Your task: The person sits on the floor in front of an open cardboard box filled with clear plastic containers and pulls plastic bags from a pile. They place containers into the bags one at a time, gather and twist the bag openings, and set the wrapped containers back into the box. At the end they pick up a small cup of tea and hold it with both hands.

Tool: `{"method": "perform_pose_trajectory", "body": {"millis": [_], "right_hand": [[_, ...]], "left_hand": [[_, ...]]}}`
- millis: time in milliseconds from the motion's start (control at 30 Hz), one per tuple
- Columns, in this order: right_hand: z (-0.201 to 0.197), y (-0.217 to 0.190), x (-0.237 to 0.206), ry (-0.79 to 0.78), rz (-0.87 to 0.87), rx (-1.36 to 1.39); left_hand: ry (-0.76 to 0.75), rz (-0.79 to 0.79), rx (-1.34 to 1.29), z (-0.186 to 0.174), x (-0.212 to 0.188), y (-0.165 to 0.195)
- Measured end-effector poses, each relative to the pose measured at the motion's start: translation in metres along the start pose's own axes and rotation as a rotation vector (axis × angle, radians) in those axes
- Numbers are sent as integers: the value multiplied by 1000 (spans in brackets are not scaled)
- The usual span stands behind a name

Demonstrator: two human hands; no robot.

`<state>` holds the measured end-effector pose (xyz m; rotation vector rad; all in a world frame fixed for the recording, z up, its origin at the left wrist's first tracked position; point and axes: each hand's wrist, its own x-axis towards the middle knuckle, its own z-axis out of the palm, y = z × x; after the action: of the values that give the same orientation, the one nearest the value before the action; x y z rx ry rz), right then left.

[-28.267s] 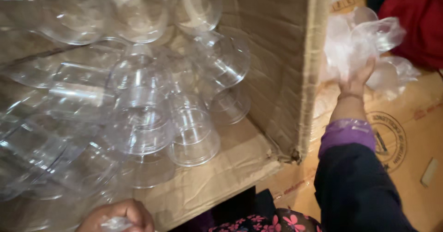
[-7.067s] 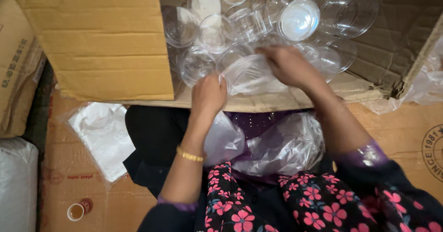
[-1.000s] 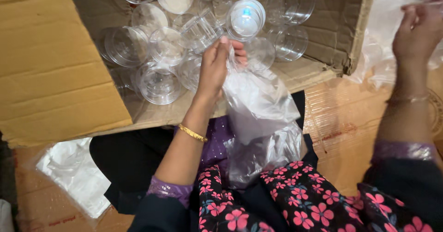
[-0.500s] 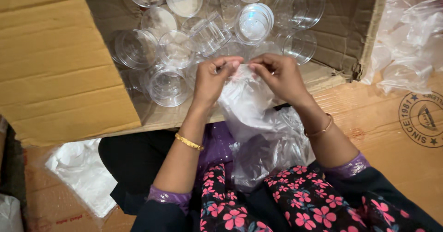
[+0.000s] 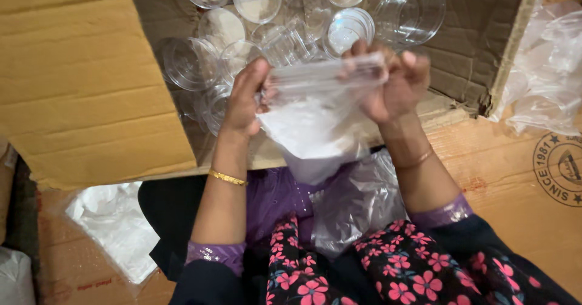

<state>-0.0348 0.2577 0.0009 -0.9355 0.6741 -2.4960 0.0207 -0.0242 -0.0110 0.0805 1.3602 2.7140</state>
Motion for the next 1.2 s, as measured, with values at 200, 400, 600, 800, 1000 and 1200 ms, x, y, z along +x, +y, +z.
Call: {"method": "perform_pose_trajectory", "body": {"millis": [200, 400, 600, 800, 1000, 1200], "right_hand": [[-42, -24, 58, -36, 458, -153], [-101, 45, 125, -78, 141, -1721], [-76, 71, 93, -132, 74, -2058], [-46, 27, 48, 462, -247, -1514], [-142, -8, 49, 573, -50, -1272], [-147, 4, 54, 757, 18, -994]], "left_hand": [[33, 72, 550, -47, 34, 3], [532, 251, 1487, -67, 108, -33], [541, 175, 1396, -63, 99, -65], [260, 459, 590, -33, 110, -73], [228, 130, 237, -15, 167, -121], [445, 280, 839, -17, 177, -135]]}}
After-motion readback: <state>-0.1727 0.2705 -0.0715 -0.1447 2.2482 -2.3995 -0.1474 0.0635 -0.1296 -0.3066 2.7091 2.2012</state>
